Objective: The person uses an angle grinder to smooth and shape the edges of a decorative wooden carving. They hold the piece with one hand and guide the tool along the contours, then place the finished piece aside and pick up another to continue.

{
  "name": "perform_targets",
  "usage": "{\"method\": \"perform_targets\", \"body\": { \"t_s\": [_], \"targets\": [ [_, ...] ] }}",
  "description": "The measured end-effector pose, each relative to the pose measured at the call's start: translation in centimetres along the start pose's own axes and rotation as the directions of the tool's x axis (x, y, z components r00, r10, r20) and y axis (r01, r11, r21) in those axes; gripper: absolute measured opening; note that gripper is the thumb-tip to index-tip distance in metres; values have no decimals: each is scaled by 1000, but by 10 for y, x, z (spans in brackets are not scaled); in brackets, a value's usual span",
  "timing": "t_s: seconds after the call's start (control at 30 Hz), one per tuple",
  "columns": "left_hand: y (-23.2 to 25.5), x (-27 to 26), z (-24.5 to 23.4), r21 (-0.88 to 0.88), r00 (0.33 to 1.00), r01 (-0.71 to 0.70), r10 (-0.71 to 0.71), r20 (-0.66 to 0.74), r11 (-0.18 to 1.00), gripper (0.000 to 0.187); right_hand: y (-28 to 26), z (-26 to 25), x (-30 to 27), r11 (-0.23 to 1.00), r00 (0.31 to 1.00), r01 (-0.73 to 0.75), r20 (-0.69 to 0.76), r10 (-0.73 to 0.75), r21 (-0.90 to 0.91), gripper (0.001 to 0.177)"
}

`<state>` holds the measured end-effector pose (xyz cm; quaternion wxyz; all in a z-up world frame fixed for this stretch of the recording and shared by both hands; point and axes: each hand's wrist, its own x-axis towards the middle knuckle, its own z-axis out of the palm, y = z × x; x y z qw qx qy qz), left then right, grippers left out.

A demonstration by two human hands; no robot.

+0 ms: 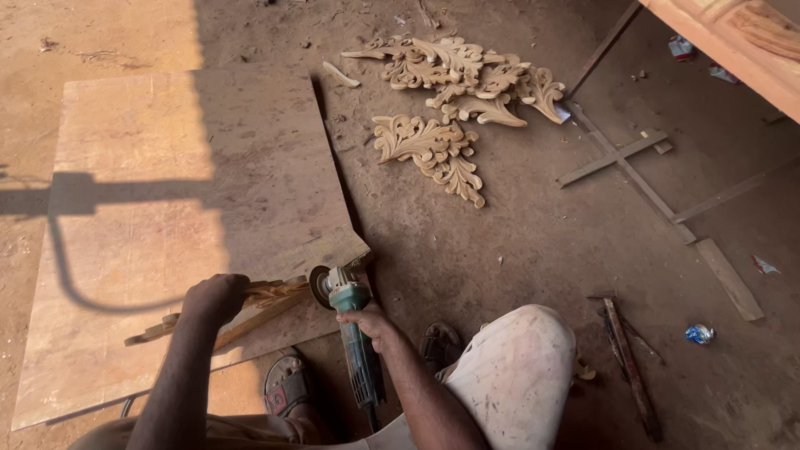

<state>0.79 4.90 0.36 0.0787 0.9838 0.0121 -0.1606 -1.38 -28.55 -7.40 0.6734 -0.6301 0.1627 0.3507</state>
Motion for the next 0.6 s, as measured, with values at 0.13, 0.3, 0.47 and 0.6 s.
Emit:
{"method": "perform_targets", "body": {
  "t_s": [0.13, 0.3, 0.47, 0.6],
  "targets": [
    [-21, 13, 0, -22, 1000, 20, -20, -2, 1000, 24, -16, -3, -2, 994, 990, 50, -123, -62, -95, 45],
    [-24, -4, -10, -30, 998, 65, -66, -22, 997, 24, -36, 9, -32, 986, 968, 165, -191, -163, -8, 70],
    [20, -9, -49, 110, 995, 48, -38, -91, 993, 17, -69, 3, -52, 881, 829, 420, -304, -470, -218, 82],
    [32, -12, -37, 35, 989, -36, 41, -141, 999, 15, -52, -1, -51, 823, 822, 328, -289, -490, -464, 87]
  ]
}}
